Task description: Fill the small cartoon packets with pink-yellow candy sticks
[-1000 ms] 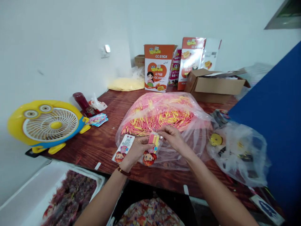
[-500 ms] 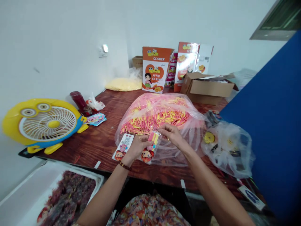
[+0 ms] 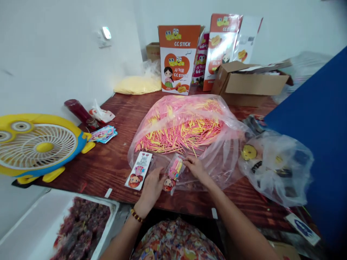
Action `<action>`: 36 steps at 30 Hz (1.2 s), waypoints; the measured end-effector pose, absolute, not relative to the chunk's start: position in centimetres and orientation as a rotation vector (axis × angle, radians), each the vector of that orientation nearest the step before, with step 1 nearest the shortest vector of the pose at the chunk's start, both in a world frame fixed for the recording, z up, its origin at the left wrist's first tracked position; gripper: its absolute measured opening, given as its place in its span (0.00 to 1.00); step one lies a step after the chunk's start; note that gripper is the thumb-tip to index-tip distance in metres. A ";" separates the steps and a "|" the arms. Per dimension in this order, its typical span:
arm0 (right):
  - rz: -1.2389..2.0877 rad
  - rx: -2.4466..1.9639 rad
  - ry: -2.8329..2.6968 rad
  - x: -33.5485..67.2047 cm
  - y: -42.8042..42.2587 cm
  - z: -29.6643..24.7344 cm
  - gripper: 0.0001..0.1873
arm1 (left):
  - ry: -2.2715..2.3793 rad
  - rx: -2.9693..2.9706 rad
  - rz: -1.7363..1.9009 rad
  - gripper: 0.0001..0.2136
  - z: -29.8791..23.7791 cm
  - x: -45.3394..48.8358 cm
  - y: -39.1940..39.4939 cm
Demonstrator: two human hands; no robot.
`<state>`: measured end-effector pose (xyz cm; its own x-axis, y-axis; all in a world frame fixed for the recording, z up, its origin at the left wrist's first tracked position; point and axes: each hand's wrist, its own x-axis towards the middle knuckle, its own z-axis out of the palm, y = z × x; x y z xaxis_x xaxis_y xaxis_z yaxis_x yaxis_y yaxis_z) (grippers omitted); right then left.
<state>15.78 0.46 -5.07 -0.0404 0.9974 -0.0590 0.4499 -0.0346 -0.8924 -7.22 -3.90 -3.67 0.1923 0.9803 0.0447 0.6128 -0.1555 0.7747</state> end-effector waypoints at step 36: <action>0.084 -1.887 -2.557 21.7 13.4 -3.7 0.18 | 2.388 2.122 0.171 0.25 -4.0 -12.7 1.7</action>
<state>21.71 13.36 -3.68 -0.2950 0.9535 -0.0615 0.9555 0.2943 -0.0206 -12.73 1.70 -4.02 -0.1190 0.9863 0.1139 0.9925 0.1149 0.0416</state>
